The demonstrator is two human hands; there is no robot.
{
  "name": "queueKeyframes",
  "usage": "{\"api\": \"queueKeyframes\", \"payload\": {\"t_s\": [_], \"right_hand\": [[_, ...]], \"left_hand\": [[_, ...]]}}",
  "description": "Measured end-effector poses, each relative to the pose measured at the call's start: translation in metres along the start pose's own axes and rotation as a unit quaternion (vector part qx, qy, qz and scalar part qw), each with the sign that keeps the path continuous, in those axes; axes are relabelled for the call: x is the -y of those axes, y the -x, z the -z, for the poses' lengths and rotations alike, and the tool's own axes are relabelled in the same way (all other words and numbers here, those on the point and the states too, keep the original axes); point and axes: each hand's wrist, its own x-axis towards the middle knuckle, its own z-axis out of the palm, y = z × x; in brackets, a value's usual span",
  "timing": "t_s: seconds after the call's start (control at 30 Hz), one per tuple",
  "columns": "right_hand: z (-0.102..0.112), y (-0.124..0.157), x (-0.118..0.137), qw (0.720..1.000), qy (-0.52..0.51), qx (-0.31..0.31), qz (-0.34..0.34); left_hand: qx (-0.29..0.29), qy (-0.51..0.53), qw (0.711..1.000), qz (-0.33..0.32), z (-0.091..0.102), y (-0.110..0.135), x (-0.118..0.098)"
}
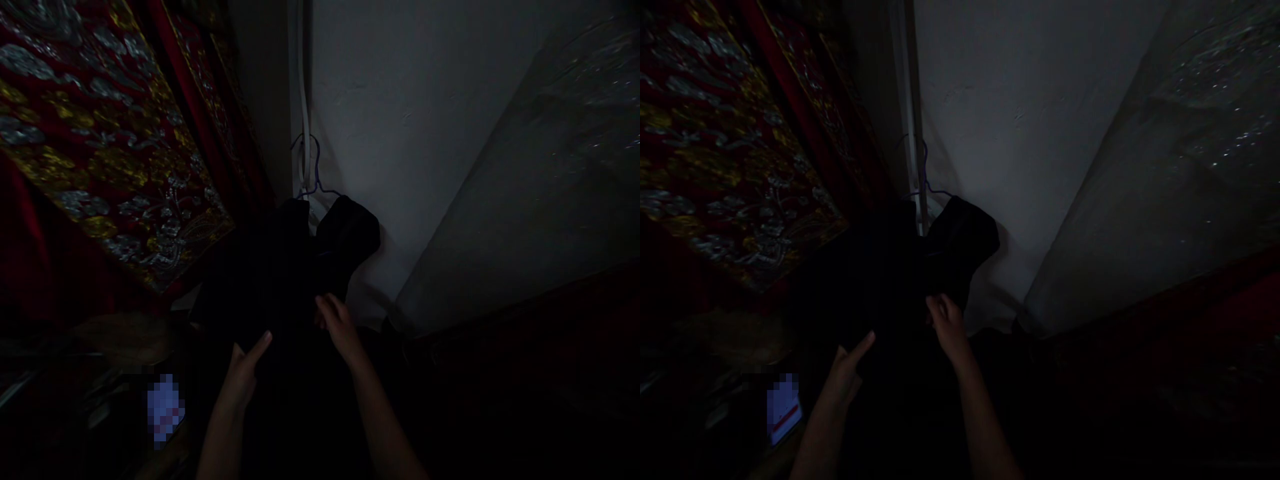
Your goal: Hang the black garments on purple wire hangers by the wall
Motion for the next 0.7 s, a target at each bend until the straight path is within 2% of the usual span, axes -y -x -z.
{"api": "queueKeyframes", "payload": {"t_s": [0.2,0.33,0.43,0.47,0.53,0.63,0.67,0.7], "right_hand": [[-0.003,0.006,0.008,0.999,-0.04,0.02,0.03],[-0.005,0.008,0.009,0.998,-0.062,-0.004,0.029],[-0.005,0.009,0.013,0.997,-0.07,-0.016,0.029],[-0.004,0.009,0.014,0.996,-0.078,-0.025,0.025],[-0.002,0.009,0.017,0.994,-0.097,-0.043,0.012],[0.0,0.011,0.022,0.994,-0.103,-0.03,-0.009],[0.0,0.012,0.023,0.995,-0.103,-0.013,-0.016],[-0.001,0.012,0.025,0.994,-0.105,0.007,-0.022]], "left_hand": [[0.037,0.012,0.999,0.022,0.002,0.007,0.003],[0.026,-0.011,0.999,0.016,0.0,0.011,-0.001],[-0.004,-0.049,0.999,-0.003,-0.008,0.011,-0.001],[-0.018,-0.072,0.997,-0.034,-0.011,0.01,0.0],[-0.058,-0.129,0.979,-0.147,-0.014,0.009,0.002],[-0.128,-0.206,0.905,-0.35,-0.018,0.009,0.007],[-0.132,-0.223,0.882,-0.394,-0.02,0.01,0.009],[-0.113,-0.239,0.869,-0.419,-0.023,0.011,0.011]]}}
